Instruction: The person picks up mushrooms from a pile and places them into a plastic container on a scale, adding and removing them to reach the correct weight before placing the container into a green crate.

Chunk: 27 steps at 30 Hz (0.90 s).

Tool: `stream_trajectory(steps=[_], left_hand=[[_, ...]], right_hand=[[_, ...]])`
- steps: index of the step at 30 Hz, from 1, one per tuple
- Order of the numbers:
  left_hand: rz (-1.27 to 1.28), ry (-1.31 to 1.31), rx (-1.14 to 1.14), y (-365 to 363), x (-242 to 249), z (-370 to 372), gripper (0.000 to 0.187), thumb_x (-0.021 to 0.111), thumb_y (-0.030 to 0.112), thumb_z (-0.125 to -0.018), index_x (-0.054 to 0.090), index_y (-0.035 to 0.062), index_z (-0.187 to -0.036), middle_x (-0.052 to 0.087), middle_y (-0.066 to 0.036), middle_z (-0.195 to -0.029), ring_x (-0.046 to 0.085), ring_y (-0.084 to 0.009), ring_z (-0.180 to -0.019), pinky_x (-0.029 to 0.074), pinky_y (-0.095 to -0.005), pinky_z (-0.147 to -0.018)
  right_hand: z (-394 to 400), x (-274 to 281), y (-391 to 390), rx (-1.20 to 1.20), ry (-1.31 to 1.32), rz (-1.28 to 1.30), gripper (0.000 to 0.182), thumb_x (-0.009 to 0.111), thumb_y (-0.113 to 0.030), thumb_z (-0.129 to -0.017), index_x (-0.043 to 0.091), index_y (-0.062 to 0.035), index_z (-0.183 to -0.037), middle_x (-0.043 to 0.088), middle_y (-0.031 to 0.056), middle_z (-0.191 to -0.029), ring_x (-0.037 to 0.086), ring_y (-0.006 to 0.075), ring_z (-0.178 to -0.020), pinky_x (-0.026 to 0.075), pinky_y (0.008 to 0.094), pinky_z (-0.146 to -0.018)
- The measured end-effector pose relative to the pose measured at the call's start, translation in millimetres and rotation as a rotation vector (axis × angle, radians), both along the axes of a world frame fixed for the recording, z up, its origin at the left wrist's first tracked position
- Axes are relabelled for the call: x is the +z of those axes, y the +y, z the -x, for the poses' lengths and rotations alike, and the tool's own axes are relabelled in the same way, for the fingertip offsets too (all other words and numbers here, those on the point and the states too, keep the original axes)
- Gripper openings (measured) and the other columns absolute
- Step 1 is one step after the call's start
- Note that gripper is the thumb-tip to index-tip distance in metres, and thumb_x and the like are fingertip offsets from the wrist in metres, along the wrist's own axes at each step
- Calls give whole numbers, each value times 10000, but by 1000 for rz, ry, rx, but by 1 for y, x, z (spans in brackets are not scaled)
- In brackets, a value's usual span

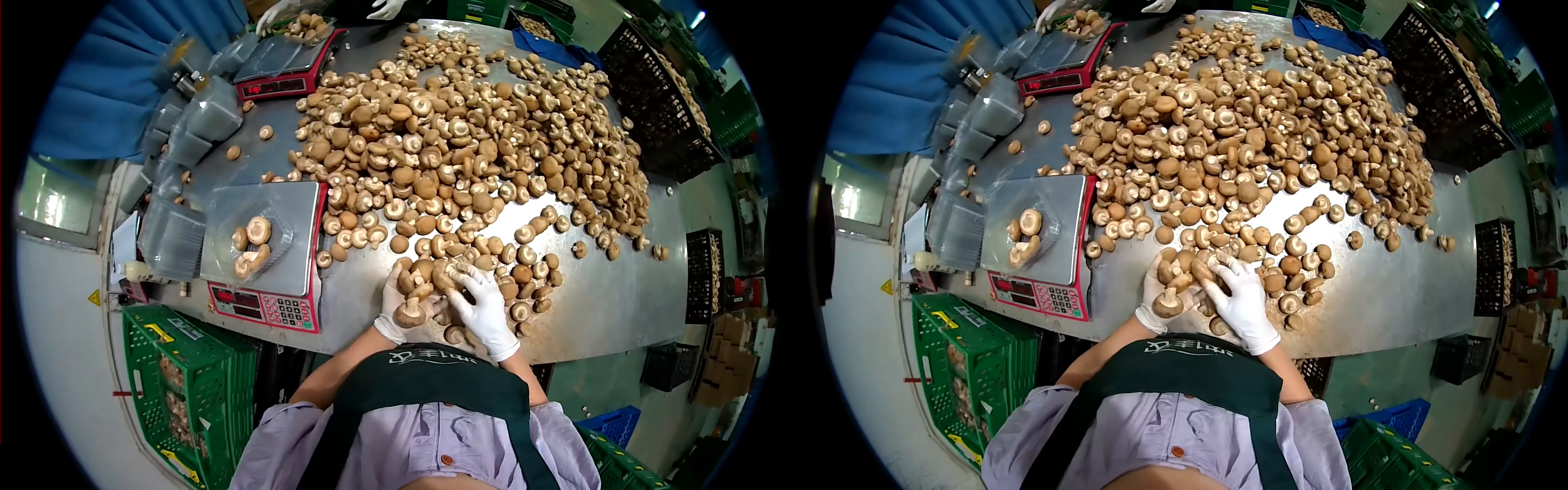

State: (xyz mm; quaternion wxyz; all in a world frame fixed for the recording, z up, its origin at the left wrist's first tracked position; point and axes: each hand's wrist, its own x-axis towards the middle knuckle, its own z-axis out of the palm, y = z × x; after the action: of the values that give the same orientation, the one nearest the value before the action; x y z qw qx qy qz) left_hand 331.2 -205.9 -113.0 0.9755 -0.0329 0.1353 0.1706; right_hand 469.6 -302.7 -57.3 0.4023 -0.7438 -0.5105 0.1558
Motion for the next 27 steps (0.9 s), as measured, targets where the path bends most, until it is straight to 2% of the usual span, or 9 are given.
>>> stream_trajectory(steps=[2,7,9,11,13,15,19,23,27], left_hand=[[-50,165,15,4,-13,5,554,395,529,-887,501,74,-1185,555,-115,-1176,583,-256,-962,533,-312,-614],[87,226,36,18,11,13,650,378,580,-878,423,53,-1255,525,-126,-1143,588,-193,-871,536,-201,-521],[-323,263,145,33,14,25,637,403,582,-871,425,81,-1263,518,-143,-1131,585,-204,-884,543,-191,-513],[-141,104,199,72,46,51,623,422,586,-865,426,116,-1274,508,-157,-1130,588,-210,-881,560,-218,-536],[-273,194,442,95,109,73,553,390,500,-914,419,49,-1232,514,-183,-1047,612,-186,-714,547,-223,-484],[-664,375,680,129,122,119,589,360,510,-921,387,56,-1296,471,-215,-1200,614,-243,-899,571,-295,-634],[-1080,708,1066,164,147,169,628,384,486,-918,319,66,-1380,413,-161,-1344,458,-317,-1184,385,-434,-996],[-1920,1458,470,185,130,211,358,599,121,-815,570,45,-1164,476,-122,-1297,481,-248,-1168,364,-345,-1003],[-2251,1736,484,174,109,201,412,669,106,-760,582,71,-1161,441,-150,-1320,428,-312,-1218,348,-377,-1016]], right_hand=[[-3,4,-3,-21,236,-53,197,619,-154,-826,668,-51,-987,628,143,-1075,586,290,-993,448,350,-890],[-28,5,-7,-160,160,-41,180,626,-81,-811,658,-39,-983,655,122,-1002,606,247,-965,460,320,-869],[-41,1,-13,-190,126,-25,176,624,-77,-813,658,-42,-982,654,116,-1005,606,245,-964,460,318,-867],[-52,-2,-20,-240,167,-6,171,629,-86,-823,659,-45,-986,653,113,-1005,610,225,-950,468,303,-848],[-60,-3,-24,-268,196,2,171,632,-95,-830,661,-47,-992,654,111,-1003,615,212,-927,474,294,-830],[-66,1,-26,-297,211,46,170,632,-94,-836,666,-46,-996,654,119,-984,617,197,-909,469,288,-828],[-76,-9,-27,-312,224,29,174,631,-102,-838,670,-50,-1000,658,122,-962,622,201,-908,472,292,-820],[-83,-15,-19,-323,215,94,177,624,-113,-842,670,-50,-1000,660,125,-954,628,207,-906,470,290,-824],[-93,-14,5,-313,209,97,197,610,-152,-837,670,-50,-994,660,158,-932,643,238,-886,485,307,-801]])
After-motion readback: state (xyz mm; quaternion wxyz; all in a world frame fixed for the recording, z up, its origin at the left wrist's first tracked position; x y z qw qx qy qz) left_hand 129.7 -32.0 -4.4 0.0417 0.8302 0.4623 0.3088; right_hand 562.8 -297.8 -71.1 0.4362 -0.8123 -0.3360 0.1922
